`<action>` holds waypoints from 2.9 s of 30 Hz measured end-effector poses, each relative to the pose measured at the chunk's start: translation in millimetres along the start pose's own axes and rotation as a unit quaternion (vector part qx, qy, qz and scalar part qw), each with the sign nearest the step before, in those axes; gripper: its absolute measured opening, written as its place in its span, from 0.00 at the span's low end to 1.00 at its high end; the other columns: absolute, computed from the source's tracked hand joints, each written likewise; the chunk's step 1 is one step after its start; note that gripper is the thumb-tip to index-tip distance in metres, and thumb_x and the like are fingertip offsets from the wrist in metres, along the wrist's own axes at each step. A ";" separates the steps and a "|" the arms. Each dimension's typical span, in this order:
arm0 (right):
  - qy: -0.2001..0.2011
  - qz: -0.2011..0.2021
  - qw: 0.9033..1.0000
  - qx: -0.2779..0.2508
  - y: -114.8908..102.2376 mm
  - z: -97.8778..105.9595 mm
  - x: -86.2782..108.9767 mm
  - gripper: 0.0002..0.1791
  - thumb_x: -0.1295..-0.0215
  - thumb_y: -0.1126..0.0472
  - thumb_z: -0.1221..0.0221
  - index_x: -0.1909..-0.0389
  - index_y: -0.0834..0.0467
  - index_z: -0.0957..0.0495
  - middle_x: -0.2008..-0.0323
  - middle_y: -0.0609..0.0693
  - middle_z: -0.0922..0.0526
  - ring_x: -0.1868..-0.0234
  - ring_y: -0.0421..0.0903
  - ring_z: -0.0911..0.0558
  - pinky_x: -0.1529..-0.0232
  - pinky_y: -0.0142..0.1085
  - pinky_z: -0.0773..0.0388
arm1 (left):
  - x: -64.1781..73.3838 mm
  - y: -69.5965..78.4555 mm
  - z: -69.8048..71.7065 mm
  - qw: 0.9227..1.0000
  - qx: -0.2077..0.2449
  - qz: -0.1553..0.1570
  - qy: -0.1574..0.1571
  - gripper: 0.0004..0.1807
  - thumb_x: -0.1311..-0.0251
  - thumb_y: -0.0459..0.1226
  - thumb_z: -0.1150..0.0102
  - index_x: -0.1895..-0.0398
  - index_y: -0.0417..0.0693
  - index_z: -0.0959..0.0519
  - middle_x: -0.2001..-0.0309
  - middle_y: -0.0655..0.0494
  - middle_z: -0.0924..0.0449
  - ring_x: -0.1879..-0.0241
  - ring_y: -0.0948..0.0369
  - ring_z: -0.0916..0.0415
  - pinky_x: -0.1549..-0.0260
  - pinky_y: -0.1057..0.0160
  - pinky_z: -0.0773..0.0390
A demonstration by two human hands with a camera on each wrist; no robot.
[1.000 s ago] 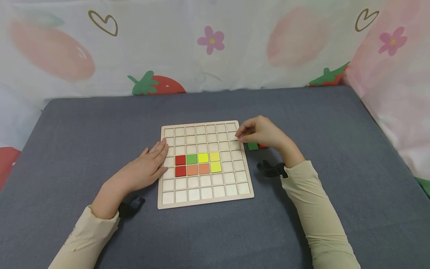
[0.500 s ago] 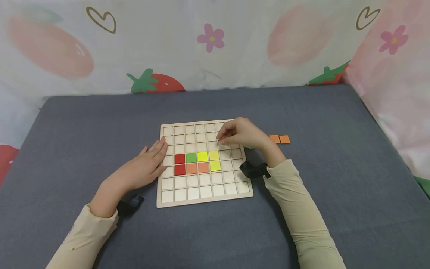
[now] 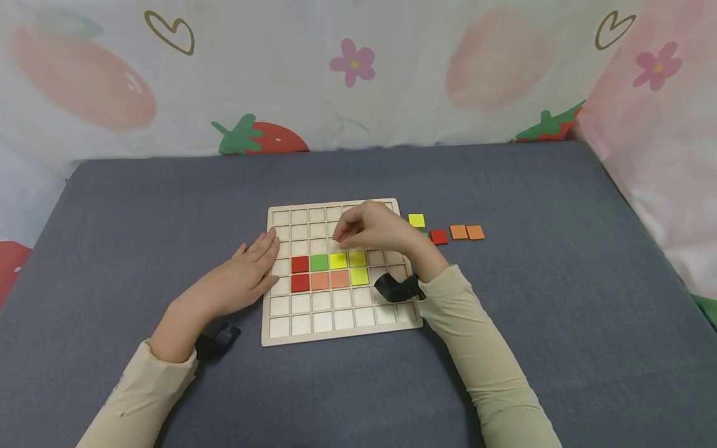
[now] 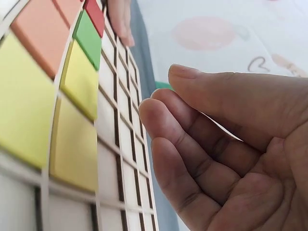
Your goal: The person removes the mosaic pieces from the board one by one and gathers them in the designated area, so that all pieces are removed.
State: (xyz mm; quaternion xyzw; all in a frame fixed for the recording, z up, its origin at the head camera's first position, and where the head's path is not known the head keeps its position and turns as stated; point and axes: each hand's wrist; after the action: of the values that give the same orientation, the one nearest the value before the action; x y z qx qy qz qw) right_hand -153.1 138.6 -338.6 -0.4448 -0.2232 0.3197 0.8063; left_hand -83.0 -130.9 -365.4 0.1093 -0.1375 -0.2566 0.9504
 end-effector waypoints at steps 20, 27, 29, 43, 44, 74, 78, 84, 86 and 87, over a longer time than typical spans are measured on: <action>-0.040 0.024 0.999 0.004 -11.2 -27.0 -25.0 0.06 0.44 0.73 0.38 0.65 0.68 0.18 0.67 0.55 0.16 0.66 0.44 0.17 0.59 0.34 0.21 | -2.5 2.2 -0.5 1.000 -0.001 0.009 -0.007 0.35 0.31 0.42 0.53 0.29 0.30 0.51 0.27 0.39 0.60 0.28 0.47 0.60 0.34 0.44 0.53; -0.037 0.019 0.999 0.027 -12.6 -35.8 -32.4 0.05 0.45 0.72 0.36 0.66 0.66 0.18 0.69 0.51 0.16 0.66 0.41 0.18 0.60 0.32 0.21 | -2.1 2.0 0.4 1.000 0.002 0.013 -0.010 0.35 0.31 0.42 0.53 0.29 0.30 0.51 0.27 0.39 0.60 0.28 0.47 0.61 0.34 0.44 0.53; -0.033 0.014 0.999 0.032 -11.6 -37.6 -33.7 0.05 0.45 0.72 0.36 0.66 0.65 0.17 0.69 0.51 0.16 0.67 0.41 0.18 0.60 0.32 0.22 | -2.0 1.7 0.1 1.000 0.002 0.013 -0.009 0.35 0.31 0.42 0.53 0.29 0.30 0.51 0.27 0.39 0.60 0.28 0.47 0.61 0.34 0.44 0.53; -0.008 -0.007 0.996 0.084 -9.3 -49.4 -39.1 0.09 0.49 0.68 0.31 0.66 0.61 0.18 0.70 0.48 0.18 0.68 0.41 0.21 0.63 0.30 0.24 | 0.5 2.7 1.7 1.000 0.005 0.009 -0.007 0.35 0.31 0.41 0.52 0.30 0.29 0.50 0.27 0.38 0.59 0.28 0.46 0.60 0.35 0.42 0.52; -0.008 -0.008 0.996 0.091 -9.3 -49.9 -39.2 0.09 0.50 0.67 0.30 0.66 0.61 0.18 0.70 0.48 0.19 0.67 0.41 0.22 0.63 0.30 0.24 | 0.7 2.6 1.7 1.000 0.005 0.009 -0.006 0.35 0.31 0.41 0.52 0.30 0.29 0.50 0.27 0.38 0.59 0.28 0.46 0.60 0.35 0.42 0.52; -0.008 0.020 0.994 0.103 -7.3 -51.4 -39.2 0.04 0.45 0.68 0.34 0.68 0.61 0.18 0.70 0.47 0.18 0.68 0.40 0.21 0.63 0.29 0.23 | -0.2 1.8 -0.5 1.000 0.005 0.001 0.001 0.35 0.31 0.41 0.53 0.30 0.29 0.50 0.27 0.37 0.59 0.28 0.46 0.60 0.35 0.42 0.52; -0.005 0.028 0.996 0.086 -8.4 -51.1 -38.6 0.04 0.44 0.70 0.35 0.68 0.62 0.18 0.70 0.48 0.17 0.68 0.40 0.20 0.63 0.29 0.23 | -0.3 1.7 -0.2 1.000 0.006 0.001 0.002 0.35 0.31 0.41 0.53 0.30 0.29 0.50 0.28 0.37 0.58 0.28 0.45 0.59 0.35 0.42 0.51; -0.004 0.032 0.997 0.072 -9.3 -51.2 -38.6 0.03 0.44 0.71 0.36 0.69 0.62 0.18 0.70 0.49 0.17 0.68 0.40 0.19 0.63 0.29 0.23 | 0.1 1.0 -0.5 1.000 0.007 0.002 0.002 0.35 0.31 0.41 0.53 0.30 0.29 0.50 0.28 0.37 0.58 0.28 0.46 0.60 0.35 0.42 0.52; -0.003 0.033 0.997 0.068 -9.6 -51.4 -38.9 0.03 0.44 0.71 0.36 0.69 0.62 0.18 0.71 0.49 0.17 0.68 0.40 0.19 0.63 0.29 0.22 | 0.3 0.7 -0.6 1.000 0.007 0.002 0.002 0.35 0.31 0.41 0.53 0.30 0.29 0.50 0.27 0.37 0.58 0.28 0.45 0.60 0.35 0.42 0.52; -0.003 0.033 0.997 0.067 -9.4 -51.4 -39.0 0.02 0.44 0.71 0.36 0.70 0.62 0.18 0.71 0.49 0.17 0.68 0.39 0.19 0.63 0.29 0.22 | 0.4 0.5 -0.6 1.000 0.007 0.003 0.001 0.35 0.31 0.41 0.53 0.30 0.29 0.50 0.27 0.37 0.59 0.28 0.46 0.60 0.35 0.42 0.52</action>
State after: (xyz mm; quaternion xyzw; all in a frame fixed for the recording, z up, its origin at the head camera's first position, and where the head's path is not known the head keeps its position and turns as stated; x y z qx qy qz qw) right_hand -144.1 77.5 -359.3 -0.3964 -0.1887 0.3619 0.8223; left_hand -82.3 -130.6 -365.8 0.1162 -0.1385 -0.2527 0.9505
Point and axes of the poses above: each hand's wrist, its own x-axis away from the middle knuckle, its own z-axis out of the back of the hand, y = z × x
